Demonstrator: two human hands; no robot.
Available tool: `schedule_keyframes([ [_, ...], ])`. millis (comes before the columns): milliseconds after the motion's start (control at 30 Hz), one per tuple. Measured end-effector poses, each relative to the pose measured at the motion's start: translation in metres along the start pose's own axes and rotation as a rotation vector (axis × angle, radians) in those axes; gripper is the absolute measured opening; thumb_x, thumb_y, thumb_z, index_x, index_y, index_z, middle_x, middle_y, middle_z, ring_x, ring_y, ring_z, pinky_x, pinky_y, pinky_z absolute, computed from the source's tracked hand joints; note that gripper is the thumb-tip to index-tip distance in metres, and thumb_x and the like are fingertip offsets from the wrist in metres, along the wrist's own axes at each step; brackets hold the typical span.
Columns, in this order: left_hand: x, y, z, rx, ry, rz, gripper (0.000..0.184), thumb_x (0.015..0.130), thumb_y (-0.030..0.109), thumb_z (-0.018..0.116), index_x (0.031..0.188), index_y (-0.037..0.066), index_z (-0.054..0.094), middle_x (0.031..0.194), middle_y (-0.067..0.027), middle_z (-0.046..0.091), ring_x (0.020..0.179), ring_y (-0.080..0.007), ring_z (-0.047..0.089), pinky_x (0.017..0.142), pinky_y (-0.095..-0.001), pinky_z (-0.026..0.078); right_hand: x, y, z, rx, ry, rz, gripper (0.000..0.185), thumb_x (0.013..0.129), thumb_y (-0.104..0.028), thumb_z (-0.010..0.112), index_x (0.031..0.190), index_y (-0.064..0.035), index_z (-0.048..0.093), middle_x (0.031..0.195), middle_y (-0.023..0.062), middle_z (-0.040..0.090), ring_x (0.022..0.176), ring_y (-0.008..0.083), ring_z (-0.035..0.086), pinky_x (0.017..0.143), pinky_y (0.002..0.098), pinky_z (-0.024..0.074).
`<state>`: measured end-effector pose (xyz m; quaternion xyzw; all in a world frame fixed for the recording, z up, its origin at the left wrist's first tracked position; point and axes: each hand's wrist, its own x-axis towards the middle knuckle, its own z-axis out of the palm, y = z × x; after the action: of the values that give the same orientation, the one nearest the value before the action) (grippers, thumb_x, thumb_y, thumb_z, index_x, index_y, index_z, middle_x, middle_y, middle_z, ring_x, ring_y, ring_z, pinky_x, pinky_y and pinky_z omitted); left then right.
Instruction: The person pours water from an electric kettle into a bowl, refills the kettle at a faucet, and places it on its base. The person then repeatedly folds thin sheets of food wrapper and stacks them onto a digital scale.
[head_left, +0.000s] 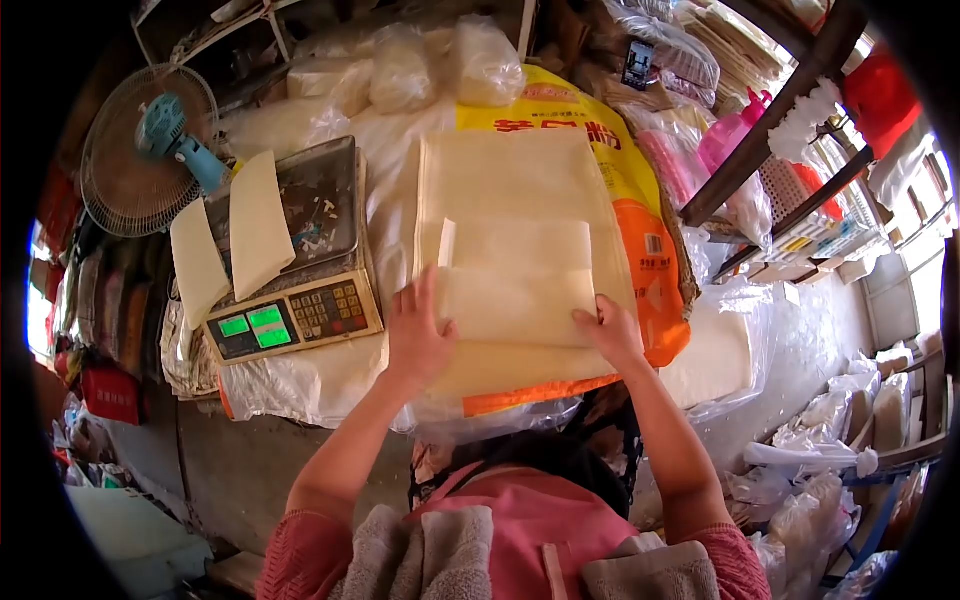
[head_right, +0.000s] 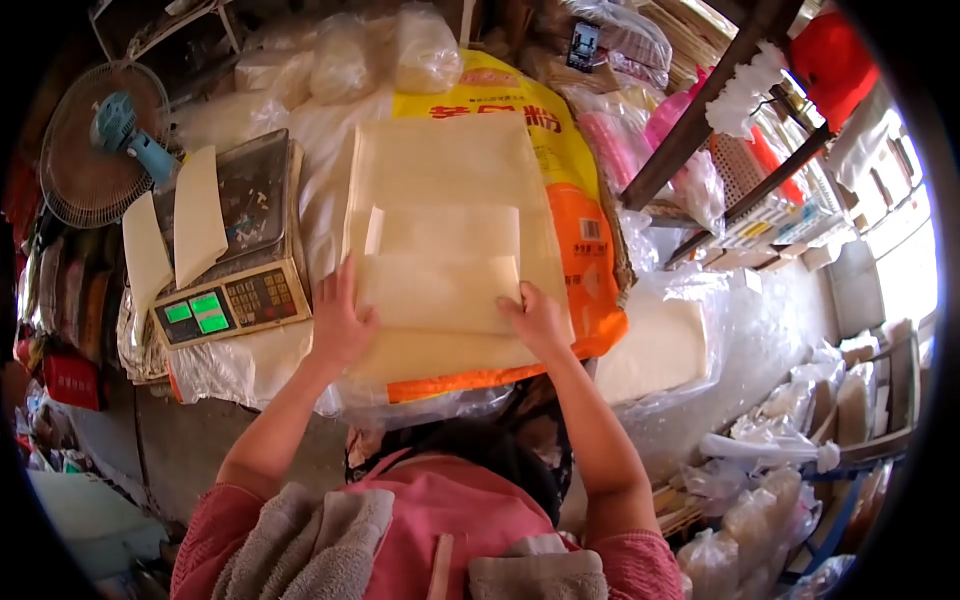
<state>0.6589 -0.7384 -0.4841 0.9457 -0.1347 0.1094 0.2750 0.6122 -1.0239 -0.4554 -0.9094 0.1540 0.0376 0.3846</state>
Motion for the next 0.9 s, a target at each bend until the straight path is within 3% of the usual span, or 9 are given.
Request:
schedule_keyframes([
  [100,0.002,0.006,0.002,0.188,-0.153,0.378,0.080,0.074,0.046,0.070,0.137,0.008,0.037,0.146,-0.0177,0.023,0.135,-0.0372,0.021,0.107,-0.0523,0.023,0.008,0.013,0.009,0.110,0.009,-0.059,0.044,0.080,-0.029,0.067,0.113,-0.0038,0.054,0.088,0.0132,0.060,0.072,0.0246,0.057,0.063,0.0359,0.0450],
  [200,0.000,0.002,0.016,0.211,-0.257,0.365,0.085,0.073,0.056,0.065,0.138,0.009,0.037,0.146,-0.0186,0.024,0.136,-0.0386,0.021,0.109,-0.0555,0.016,0.000,-0.005,0.010,-0.237,0.239,-0.334,0.074,0.073,-0.036,0.072,0.134,-0.0112,0.039,0.127,0.0169,0.049,0.110,0.0341,0.051,0.086,0.0402,0.0450],
  [300,0.009,-0.010,0.021,0.223,-0.288,0.435,0.080,0.073,0.052,0.067,0.134,0.008,0.041,0.142,-0.0198,0.032,0.133,-0.0379,0.027,0.110,-0.0496,0.020,-0.005,-0.022,-0.001,-0.570,0.067,-0.574,0.090,0.069,-0.039,0.074,0.143,-0.0166,0.026,0.147,0.0139,0.026,0.133,0.0396,0.025,0.107,0.0431,0.0294],
  [400,0.024,-0.032,0.010,0.094,-0.304,0.480,0.064,0.074,0.043,0.069,0.122,0.005,0.050,0.127,-0.0202,0.049,0.122,-0.0329,0.044,0.109,-0.0455,0.024,-0.002,-0.008,-0.012,-0.624,-0.153,-0.583,0.086,0.071,-0.039,0.072,0.141,-0.0153,0.030,0.147,0.0137,0.027,0.138,0.0332,0.018,0.112,0.0419,0.0207],
  [500,0.039,-0.033,-0.019,-0.058,-0.424,0.318,0.048,0.076,0.034,0.069,0.110,0.003,0.055,0.106,-0.0176,0.062,0.101,-0.0263,0.060,0.103,-0.0417,0.035,0.011,0.012,-0.031,-0.457,-0.253,-0.726,0.076,0.075,-0.042,0.069,0.137,-0.0111,0.038,0.140,0.0155,0.039,0.132,0.0311,0.033,0.106,0.0400,0.0314],
  [600,0.044,-0.028,-0.016,-0.538,-0.341,-0.060,0.042,0.078,0.028,0.069,0.107,0.001,0.055,0.091,-0.0148,0.065,0.082,-0.0231,0.064,0.087,-0.0383,0.046,0.014,0.014,-0.044,0.066,-0.312,-0.122,0.064,0.079,-0.041,0.066,0.129,-0.0061,0.047,0.123,0.0146,0.055,0.115,0.0297,0.052,0.094,0.0359,0.0421],
  [633,0.045,-0.026,-0.007,-0.752,-0.268,-0.212,0.041,0.078,0.027,0.069,0.107,0.001,0.054,0.087,-0.0141,0.065,0.077,-0.0226,0.064,0.081,-0.0373,0.049,0.018,0.018,-0.035,0.257,-0.190,-0.195,0.048,0.084,-0.043,0.061,0.113,-0.0039,0.056,0.094,0.0129,0.065,0.087,0.0321,0.062,0.076,0.0351,0.0482],
  [733,0.060,-0.022,0.019,-0.439,-0.099,-0.219,0.042,0.080,0.027,0.068,0.110,0.001,0.053,0.080,-0.0119,0.063,0.069,-0.0248,0.061,0.063,-0.0361,0.050,0.044,0.014,-0.018,-0.046,0.014,-0.037,0.040,0.086,-0.043,0.057,0.098,-0.0049,0.057,0.080,0.0135,0.063,0.076,0.0337,0.060,0.068,0.0380,0.0473],
  [900,0.065,0.003,0.043,0.130,0.010,0.104,0.050,0.088,0.032,0.057,0.129,0.007,0.044,0.132,-0.0156,0.042,0.117,-0.0272,0.046,0.096,-0.0455,0.036,0.060,0.012,0.002,-0.276,0.147,-0.043,0.043,0.087,-0.045,0.053,0.108,-0.0065,0.053,0.092,0.0170,0.062,0.084,0.0372,0.059,0.072,0.0463,0.0454],
])
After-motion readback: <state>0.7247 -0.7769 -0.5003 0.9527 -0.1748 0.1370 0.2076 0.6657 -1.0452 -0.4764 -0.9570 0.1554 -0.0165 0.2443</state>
